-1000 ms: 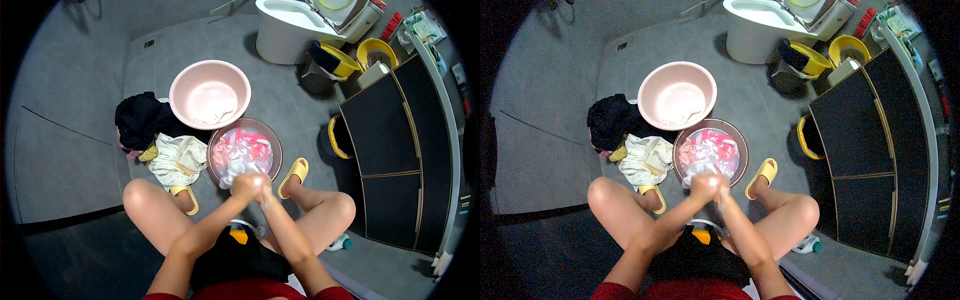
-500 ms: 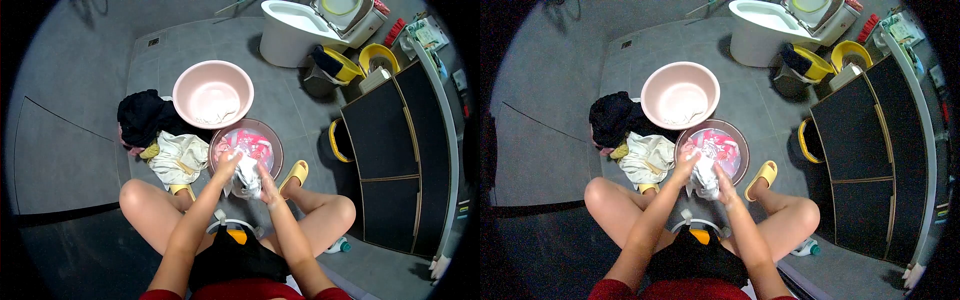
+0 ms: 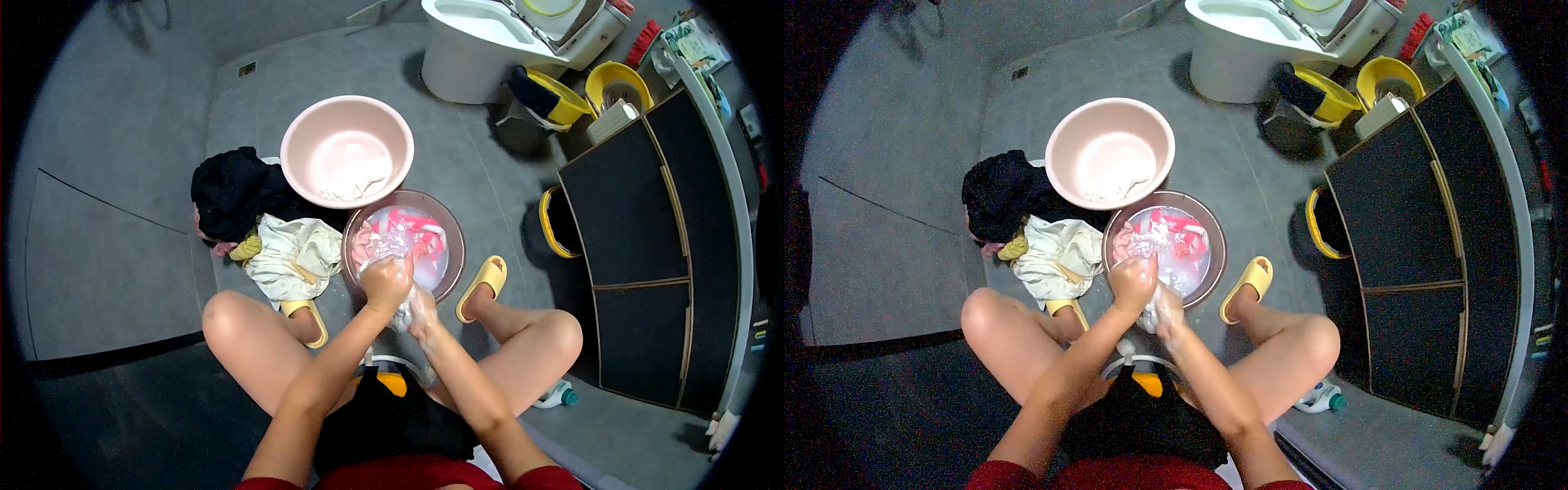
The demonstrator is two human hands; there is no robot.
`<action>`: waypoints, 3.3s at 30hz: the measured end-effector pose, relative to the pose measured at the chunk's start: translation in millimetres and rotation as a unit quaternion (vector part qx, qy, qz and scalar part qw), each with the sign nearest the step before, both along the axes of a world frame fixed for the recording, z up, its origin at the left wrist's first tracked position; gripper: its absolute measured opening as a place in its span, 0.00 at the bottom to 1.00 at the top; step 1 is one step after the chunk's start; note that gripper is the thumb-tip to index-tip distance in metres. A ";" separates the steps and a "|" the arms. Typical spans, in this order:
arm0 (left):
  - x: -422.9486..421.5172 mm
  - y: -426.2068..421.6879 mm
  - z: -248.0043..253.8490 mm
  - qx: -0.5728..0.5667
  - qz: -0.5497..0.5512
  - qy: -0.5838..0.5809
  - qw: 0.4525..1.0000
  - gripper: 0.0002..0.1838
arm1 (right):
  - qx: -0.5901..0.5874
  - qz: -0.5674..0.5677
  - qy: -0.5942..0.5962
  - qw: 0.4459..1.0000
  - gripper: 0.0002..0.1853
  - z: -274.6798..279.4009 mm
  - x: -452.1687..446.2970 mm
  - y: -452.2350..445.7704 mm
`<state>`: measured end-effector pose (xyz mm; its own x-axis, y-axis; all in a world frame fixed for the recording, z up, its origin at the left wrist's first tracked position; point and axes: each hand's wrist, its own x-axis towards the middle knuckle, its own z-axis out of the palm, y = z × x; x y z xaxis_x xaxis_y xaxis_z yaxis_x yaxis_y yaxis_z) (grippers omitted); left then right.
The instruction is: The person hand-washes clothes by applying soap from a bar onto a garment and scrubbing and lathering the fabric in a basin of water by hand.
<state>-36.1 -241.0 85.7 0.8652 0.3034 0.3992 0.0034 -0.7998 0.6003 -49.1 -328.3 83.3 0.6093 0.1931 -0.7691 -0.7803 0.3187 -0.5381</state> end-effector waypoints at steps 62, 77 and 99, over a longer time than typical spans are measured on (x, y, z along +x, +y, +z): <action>-1.7 13.2 -25.4 -0.427 -0.043 -0.013 0.903 0.10 | 0.020 -0.018 -0.062 0.998 0.18 -25.2 32.0 -19.4; -13.4 -18.8 21.2 -0.109 -0.066 -0.070 0.989 0.15 | 0.005 -0.029 -0.052 0.998 0.18 3.5 15.8 -3.7; 0.5 7.0 2.7 -0.497 -0.089 0.031 0.862 0.11 | -0.018 -0.082 -0.065 0.994 0.21 -18.3 41.4 -17.7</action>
